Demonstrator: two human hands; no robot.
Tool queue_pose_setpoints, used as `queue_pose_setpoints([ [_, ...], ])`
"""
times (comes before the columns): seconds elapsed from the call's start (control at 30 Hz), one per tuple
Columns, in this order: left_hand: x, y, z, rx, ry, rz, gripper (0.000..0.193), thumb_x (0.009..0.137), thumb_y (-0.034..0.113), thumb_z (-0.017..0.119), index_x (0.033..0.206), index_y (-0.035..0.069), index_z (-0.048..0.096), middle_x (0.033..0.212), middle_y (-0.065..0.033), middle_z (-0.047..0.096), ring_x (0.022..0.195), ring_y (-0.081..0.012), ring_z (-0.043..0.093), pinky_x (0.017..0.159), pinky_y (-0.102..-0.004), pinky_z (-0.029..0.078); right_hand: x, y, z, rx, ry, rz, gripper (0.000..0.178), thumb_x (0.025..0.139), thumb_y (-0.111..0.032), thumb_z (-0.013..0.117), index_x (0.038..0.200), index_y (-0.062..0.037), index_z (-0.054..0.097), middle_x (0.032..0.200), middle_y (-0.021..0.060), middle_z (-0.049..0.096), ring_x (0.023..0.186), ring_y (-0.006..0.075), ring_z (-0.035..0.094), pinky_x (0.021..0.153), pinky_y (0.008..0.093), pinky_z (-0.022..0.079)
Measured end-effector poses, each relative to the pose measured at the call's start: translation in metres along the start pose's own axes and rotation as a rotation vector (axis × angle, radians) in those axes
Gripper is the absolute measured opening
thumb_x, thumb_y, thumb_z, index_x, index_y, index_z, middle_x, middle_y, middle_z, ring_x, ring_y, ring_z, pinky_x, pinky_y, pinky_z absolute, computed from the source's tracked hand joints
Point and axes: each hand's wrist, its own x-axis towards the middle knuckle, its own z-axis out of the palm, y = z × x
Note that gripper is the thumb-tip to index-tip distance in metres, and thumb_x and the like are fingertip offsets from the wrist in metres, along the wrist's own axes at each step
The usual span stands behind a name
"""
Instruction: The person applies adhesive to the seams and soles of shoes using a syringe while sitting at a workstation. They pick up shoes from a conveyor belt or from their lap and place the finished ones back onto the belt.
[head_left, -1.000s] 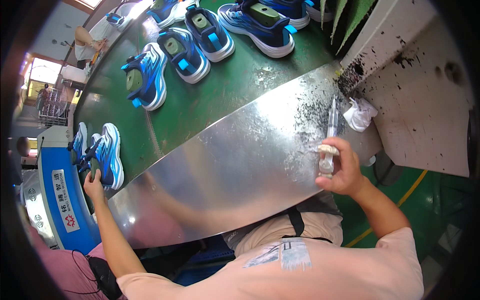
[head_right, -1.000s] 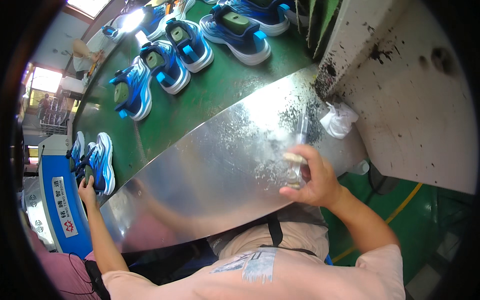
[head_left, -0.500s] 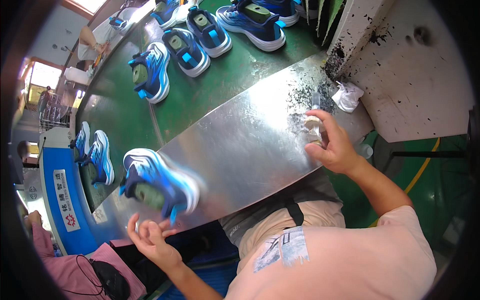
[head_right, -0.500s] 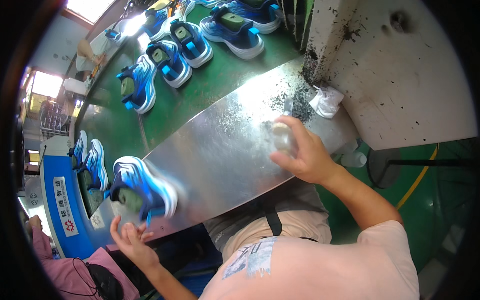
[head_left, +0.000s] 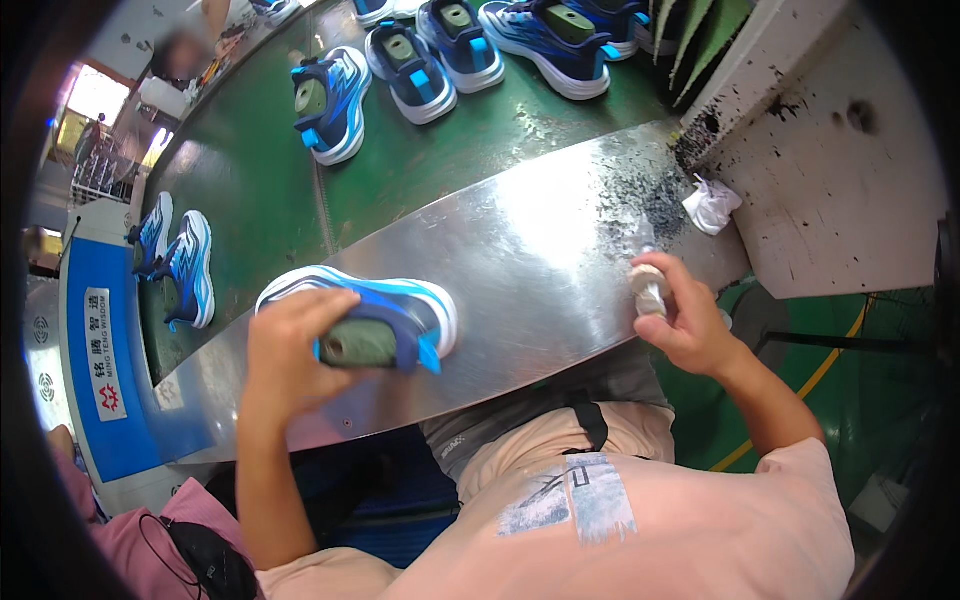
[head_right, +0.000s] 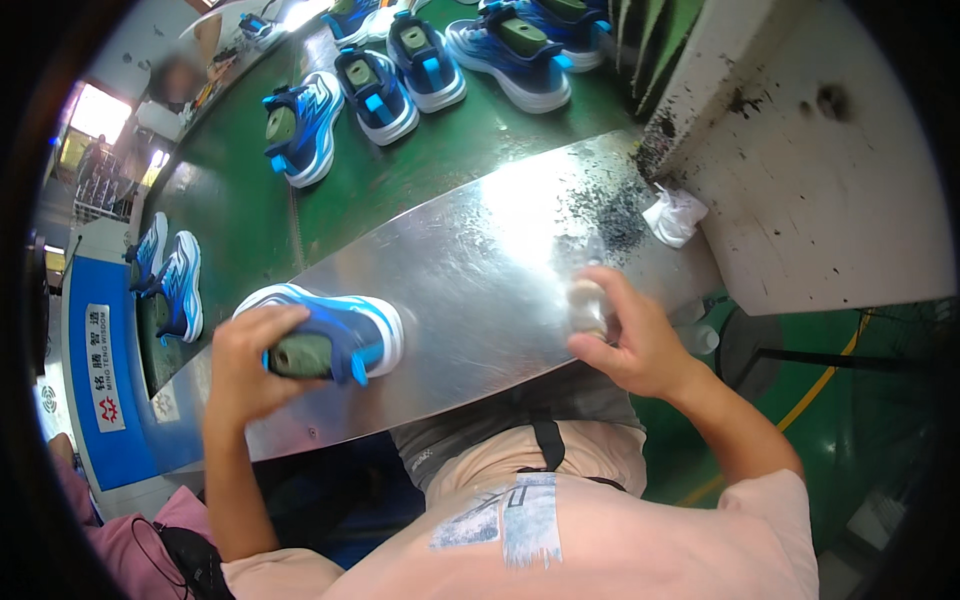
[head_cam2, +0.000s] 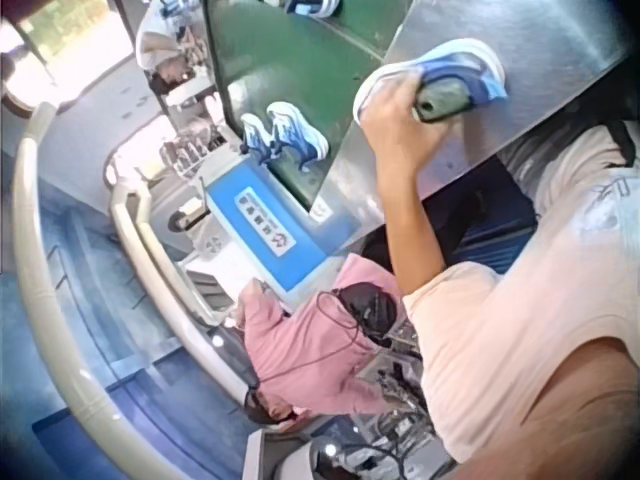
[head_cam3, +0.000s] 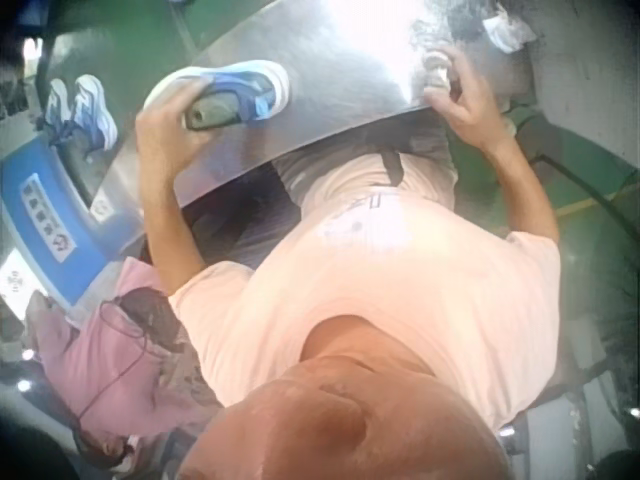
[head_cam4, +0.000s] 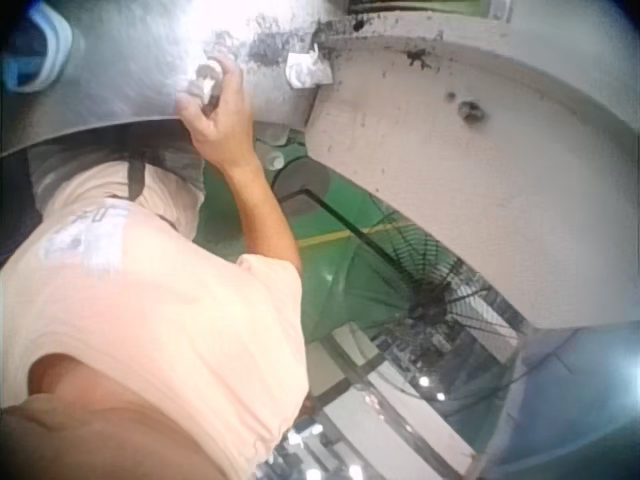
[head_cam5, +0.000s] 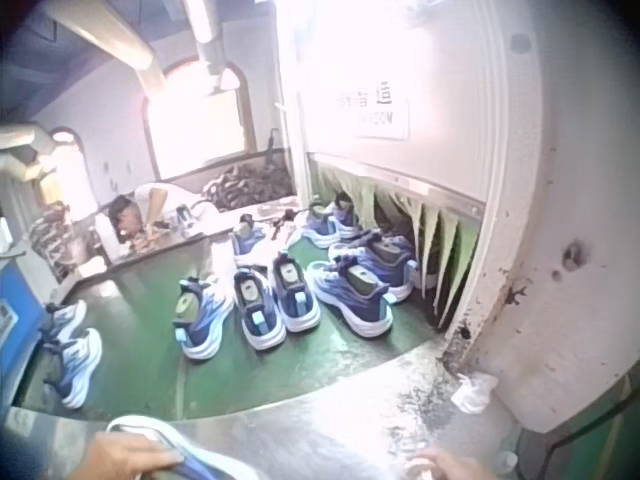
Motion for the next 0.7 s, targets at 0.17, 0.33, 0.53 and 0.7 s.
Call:
queue_pose_setpoints([
  [0.17, -0.058, 0.034, 0.031, 0.133, 0.241, 0.007, 0.042, 0.052, 0.007, 0.063, 0.092, -0.001, 0.063, 0.094, -0.0148, 0.063, 0.089, -0.0311, 0.061, 0.081, -0.0390, 0.048, -0.004, 0.001, 0.010, -0.068, 0.059, 0.047, 0.052, 0.077, -0.030, 0.063, 0.118, -0.0050, 0.043, 0.086, 0.0055, 0.058, 0.067, 0.0097, 0.049, 0.061, 0.0231, 0.041],
  [0.33, -0.096, 0.050, 0.063, 0.086, 0.411, -0.094, 0.022, 0.068, 0.007, 0.057, 0.088, 0.004, 0.065, 0.094, -0.0134, 0.064, 0.090, -0.0288, 0.062, 0.079, -0.0388, 0.050, 0.004, -0.018, 0.021, -0.102, -0.033, 0.038, 0.057, 0.078, -0.039, 0.059, 0.118, -0.0025, 0.042, 0.082, 0.0035, 0.055, 0.069, 0.0085, 0.049, 0.061, 0.0217, 0.041],
  [0.53, -0.111, 0.043, 0.074, 0.124, 0.437, -0.036, 0.016, 0.076, 0.012, 0.058, 0.089, 0.007, 0.065, 0.096, -0.0109, 0.065, 0.092, -0.0252, 0.062, 0.084, -0.0364, 0.047, 0.064, -0.121, 0.064, 0.611, -0.450, -0.011, 0.092, 0.072, -0.077, 0.038, 0.123, -0.0006, 0.031, 0.067, 0.0040, 0.048, 0.053, 0.0036, 0.041, 0.042, 0.0178, 0.032],
  [0.7, -0.121, 0.040, 0.083, 0.088, 0.495, -0.047, 0.016, 0.078, 0.008, 0.054, 0.091, 0.007, 0.064, 0.097, -0.0102, 0.064, 0.092, -0.0238, 0.061, 0.084, -0.0342, 0.047, 0.132, -0.185, 0.164, 0.948, -1.122, 0.090, 0.078, 0.080, -0.071, 0.030, 0.123, -0.0067, 0.028, 0.063, 0.0052, 0.046, 0.046, 0.0079, 0.037, 0.039, 0.0207, 0.031],
])
